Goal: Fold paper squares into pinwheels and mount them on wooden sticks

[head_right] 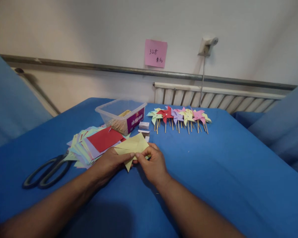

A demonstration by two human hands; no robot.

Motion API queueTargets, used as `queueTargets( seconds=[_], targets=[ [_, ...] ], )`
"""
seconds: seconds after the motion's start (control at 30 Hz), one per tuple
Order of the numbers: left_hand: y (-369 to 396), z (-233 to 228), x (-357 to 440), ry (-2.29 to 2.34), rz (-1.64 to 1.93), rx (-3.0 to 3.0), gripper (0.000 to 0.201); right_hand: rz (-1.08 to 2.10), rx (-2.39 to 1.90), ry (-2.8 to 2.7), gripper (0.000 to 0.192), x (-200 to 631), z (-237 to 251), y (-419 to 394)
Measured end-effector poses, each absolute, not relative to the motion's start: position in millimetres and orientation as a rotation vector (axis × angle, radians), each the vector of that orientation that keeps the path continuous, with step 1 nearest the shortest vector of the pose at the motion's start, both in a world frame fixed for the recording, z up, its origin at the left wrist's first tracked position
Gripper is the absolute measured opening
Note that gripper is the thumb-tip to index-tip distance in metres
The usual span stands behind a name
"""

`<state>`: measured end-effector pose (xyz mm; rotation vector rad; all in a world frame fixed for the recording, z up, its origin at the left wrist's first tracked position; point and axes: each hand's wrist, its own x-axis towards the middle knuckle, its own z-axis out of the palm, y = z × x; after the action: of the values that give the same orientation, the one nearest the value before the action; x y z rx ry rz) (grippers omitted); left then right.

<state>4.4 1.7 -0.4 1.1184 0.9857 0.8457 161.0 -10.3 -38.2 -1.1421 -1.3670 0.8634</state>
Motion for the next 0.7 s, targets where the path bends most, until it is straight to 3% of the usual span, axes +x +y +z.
queueTargets(
  seconds=[0.43, 0.7],
  targets=[
    [2.1, 0.9, 4.9, 1.061, 0.831, 1.139, 0.025, 0.834, -1.165, -1.400, 0.021, 160.8, -36.4, -11.2],
    [2.9, -0.5, 4.9, 1.030, 0.828, 1.134, 0.033, 0.876, -1.160, -1.373, 0.023, 160.5, -38.8, -10.1]
  ],
)
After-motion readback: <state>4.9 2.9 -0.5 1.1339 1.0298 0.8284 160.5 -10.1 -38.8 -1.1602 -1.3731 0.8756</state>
